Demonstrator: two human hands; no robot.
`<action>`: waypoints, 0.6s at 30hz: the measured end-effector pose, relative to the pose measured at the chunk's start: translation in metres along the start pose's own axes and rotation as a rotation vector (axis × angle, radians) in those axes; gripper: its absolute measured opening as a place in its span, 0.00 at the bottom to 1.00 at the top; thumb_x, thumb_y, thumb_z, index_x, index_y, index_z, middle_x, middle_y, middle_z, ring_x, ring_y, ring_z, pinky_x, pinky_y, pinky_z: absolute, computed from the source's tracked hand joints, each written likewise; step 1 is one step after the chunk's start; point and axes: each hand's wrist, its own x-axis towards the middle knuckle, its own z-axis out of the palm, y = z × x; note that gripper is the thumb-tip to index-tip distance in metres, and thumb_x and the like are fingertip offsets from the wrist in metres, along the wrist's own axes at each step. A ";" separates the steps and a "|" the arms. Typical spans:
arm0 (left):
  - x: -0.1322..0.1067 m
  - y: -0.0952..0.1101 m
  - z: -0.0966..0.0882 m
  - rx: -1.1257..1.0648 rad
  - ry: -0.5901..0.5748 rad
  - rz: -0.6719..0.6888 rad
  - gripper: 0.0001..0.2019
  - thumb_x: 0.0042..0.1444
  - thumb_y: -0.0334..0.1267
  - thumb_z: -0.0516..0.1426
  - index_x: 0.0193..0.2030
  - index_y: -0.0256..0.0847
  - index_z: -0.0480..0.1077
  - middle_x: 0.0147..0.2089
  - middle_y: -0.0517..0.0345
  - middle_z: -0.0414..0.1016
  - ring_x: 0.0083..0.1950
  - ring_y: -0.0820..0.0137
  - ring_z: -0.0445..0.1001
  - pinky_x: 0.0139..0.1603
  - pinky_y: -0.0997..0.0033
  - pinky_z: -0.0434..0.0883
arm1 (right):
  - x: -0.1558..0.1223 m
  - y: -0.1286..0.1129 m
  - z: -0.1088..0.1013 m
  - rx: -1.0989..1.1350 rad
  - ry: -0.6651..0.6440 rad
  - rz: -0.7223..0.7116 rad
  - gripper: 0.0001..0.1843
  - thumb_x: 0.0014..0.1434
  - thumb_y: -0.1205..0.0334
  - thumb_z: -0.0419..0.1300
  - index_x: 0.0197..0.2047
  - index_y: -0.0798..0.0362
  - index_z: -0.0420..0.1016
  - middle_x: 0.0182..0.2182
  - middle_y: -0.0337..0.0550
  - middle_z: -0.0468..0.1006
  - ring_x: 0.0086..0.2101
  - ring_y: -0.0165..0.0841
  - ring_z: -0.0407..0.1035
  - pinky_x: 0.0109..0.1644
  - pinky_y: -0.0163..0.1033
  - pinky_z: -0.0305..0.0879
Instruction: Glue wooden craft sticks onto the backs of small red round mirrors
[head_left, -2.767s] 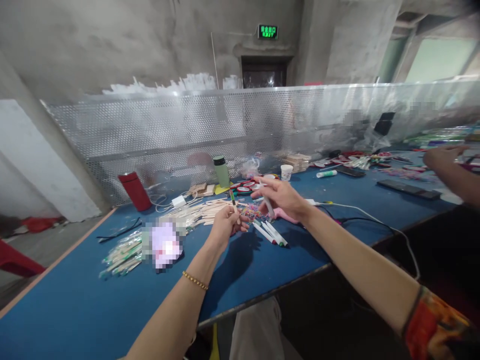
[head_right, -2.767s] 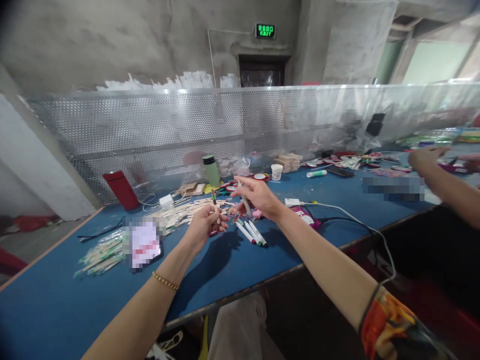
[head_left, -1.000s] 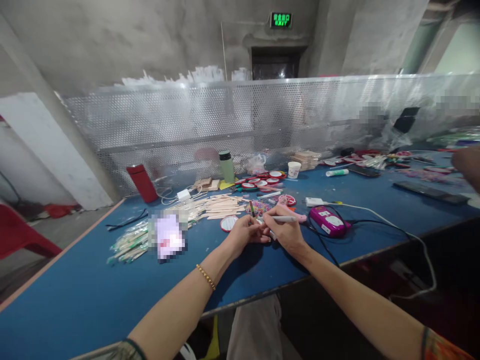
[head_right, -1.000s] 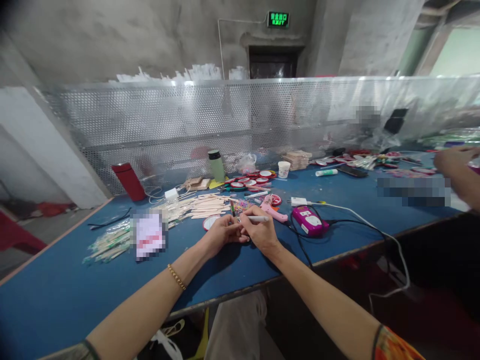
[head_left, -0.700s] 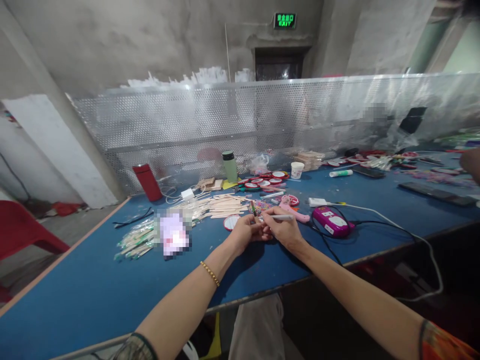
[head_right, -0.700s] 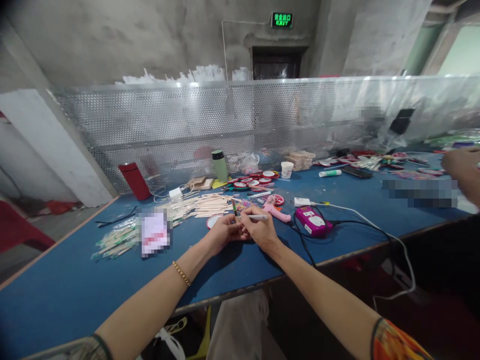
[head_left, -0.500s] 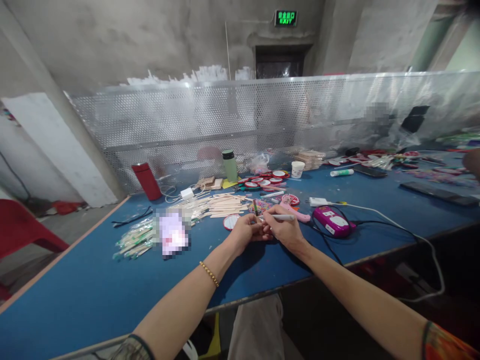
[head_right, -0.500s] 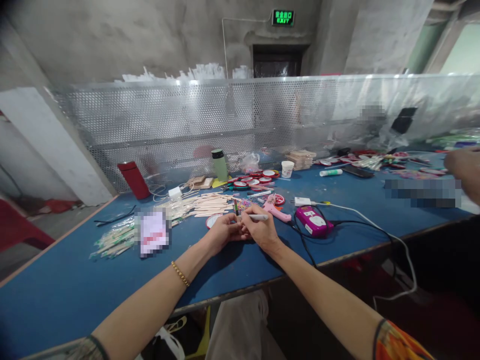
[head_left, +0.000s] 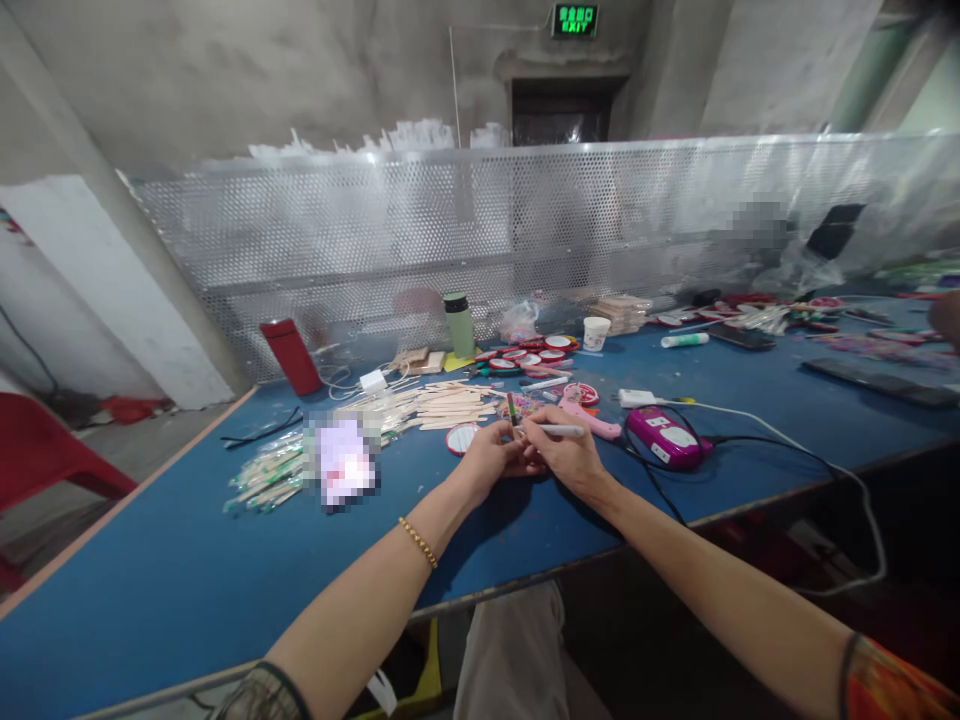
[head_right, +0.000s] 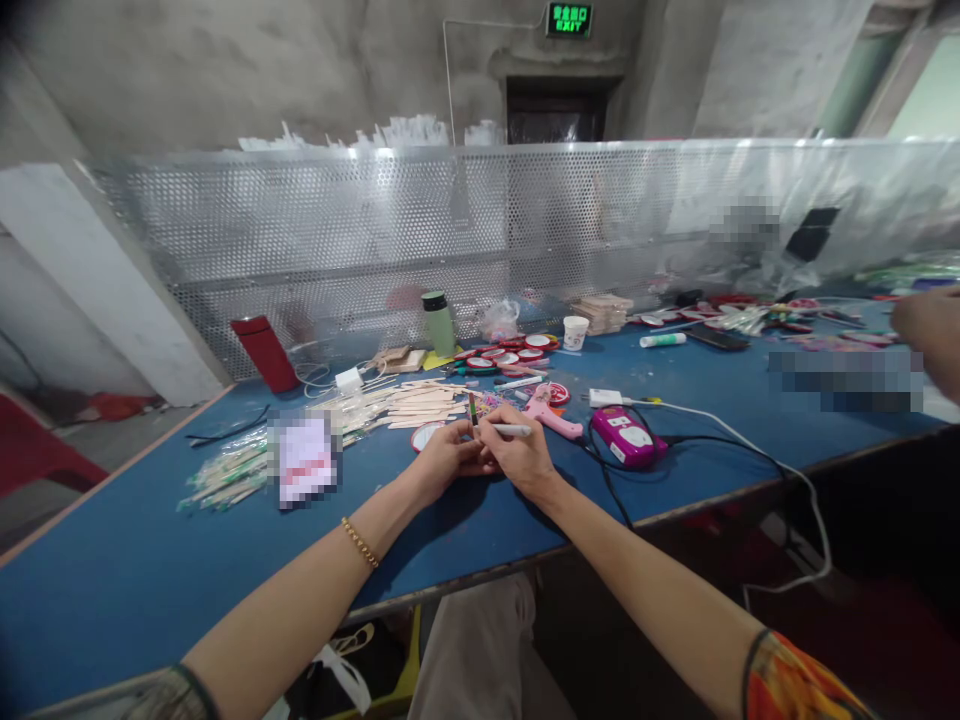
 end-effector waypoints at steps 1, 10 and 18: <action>0.000 0.000 0.000 -0.001 -0.001 0.003 0.14 0.48 0.30 0.66 0.29 0.37 0.62 0.22 0.63 0.72 0.24 0.73 0.76 0.33 0.67 0.79 | 0.000 0.000 0.000 -0.001 -0.002 0.003 0.15 0.51 0.47 0.62 0.27 0.50 0.71 0.18 0.36 0.73 0.18 0.32 0.71 0.15 0.33 0.69; 0.000 -0.001 0.000 0.022 -0.016 0.024 0.16 0.46 0.35 0.68 0.29 0.37 0.63 0.23 0.63 0.72 0.25 0.74 0.76 0.35 0.67 0.80 | 0.000 -0.002 -0.001 -0.040 -0.008 -0.047 0.14 0.52 0.48 0.60 0.26 0.50 0.70 0.17 0.35 0.72 0.17 0.31 0.70 0.16 0.31 0.67; 0.002 -0.003 -0.002 0.017 -0.020 0.034 0.14 0.49 0.34 0.67 0.30 0.37 0.63 0.23 0.63 0.71 0.25 0.74 0.75 0.34 0.67 0.80 | -0.001 -0.003 -0.001 -0.062 -0.005 -0.042 0.14 0.53 0.48 0.60 0.26 0.49 0.70 0.17 0.35 0.73 0.18 0.32 0.71 0.15 0.32 0.68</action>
